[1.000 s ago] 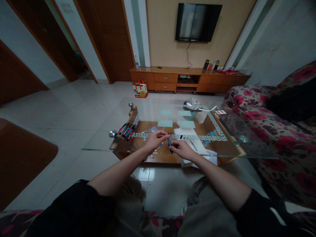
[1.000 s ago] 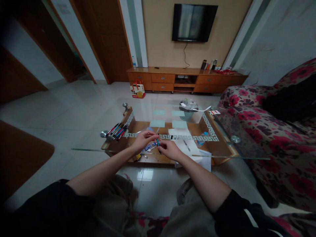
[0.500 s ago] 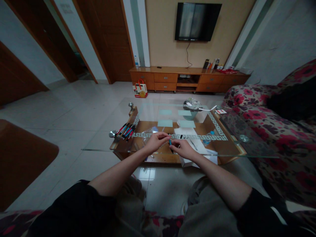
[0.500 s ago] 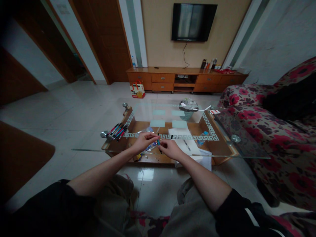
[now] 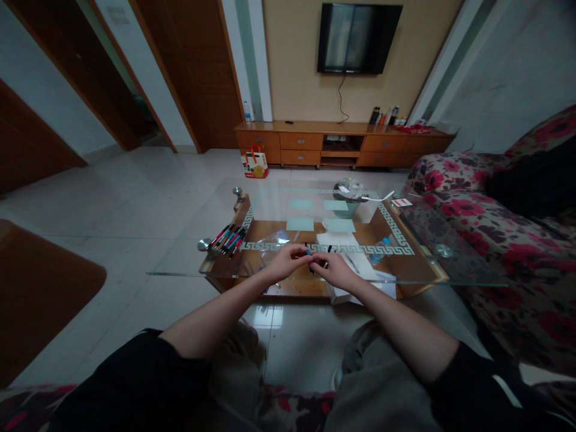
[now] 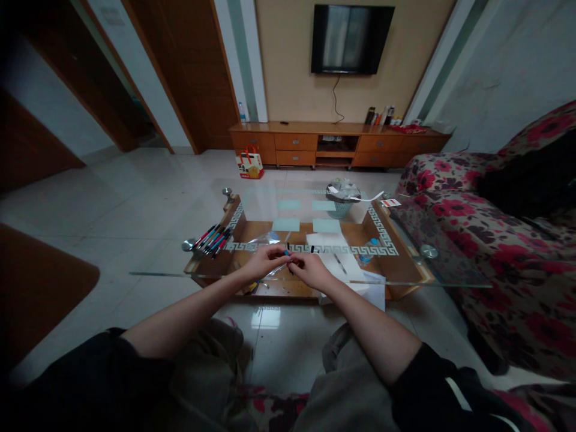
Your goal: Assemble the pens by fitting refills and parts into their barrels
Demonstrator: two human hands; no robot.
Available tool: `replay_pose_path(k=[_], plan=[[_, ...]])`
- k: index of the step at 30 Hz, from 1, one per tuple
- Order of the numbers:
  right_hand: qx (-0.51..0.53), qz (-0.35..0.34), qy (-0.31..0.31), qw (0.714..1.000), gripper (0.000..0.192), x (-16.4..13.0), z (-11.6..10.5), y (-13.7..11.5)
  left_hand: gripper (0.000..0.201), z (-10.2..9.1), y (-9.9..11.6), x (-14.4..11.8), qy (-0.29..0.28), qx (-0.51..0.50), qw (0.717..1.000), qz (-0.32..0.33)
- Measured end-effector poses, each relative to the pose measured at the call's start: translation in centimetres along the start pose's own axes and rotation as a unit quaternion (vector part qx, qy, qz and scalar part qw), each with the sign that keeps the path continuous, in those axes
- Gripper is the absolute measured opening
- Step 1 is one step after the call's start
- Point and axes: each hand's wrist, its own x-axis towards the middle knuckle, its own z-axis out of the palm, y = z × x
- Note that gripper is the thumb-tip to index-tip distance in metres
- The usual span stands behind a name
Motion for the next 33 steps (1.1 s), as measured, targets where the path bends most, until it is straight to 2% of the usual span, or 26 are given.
replay_pose_path(k=[2,7,10,15,23,29,33], plan=[[-0.016,0.001,0.008,1.0,0.018,0.1,-0.6,0.2,0.032,0.1,0.2,0.0,0.019,-0.004,1.0,0.0],[-0.111,0.061,0.122,0.984,0.014,0.0,-2.8,1.8,0.033,0.0,0.9,-0.2,0.058,-0.044,0.997,-0.034],[-0.162,0.082,0.093,0.979,0.011,-0.1,-3.5,3.2,0.034,-0.1,1.1,-0.3,0.061,-0.057,0.995,-0.056],[-0.208,0.104,0.023,0.972,0.011,-0.2,-3.1,4.5,0.034,0.0,1.2,-0.4,0.075,-0.054,0.993,-0.075],[-0.255,0.118,-0.006,0.96,0.012,0.1,-2.1,5.5,0.035,-0.3,0.8,-0.3,0.089,-0.063,0.991,-0.081],[-0.266,0.153,-0.011,0.952,0.012,0.2,-2.0,5.4,0.037,-0.1,1.1,-0.3,0.094,-0.076,0.988,-0.099],[-0.276,0.152,-0.02,0.949,0.013,0.2,-2.0,5.4,0.036,0.0,1.3,-0.2,0.099,-0.08,0.986,-0.105]])
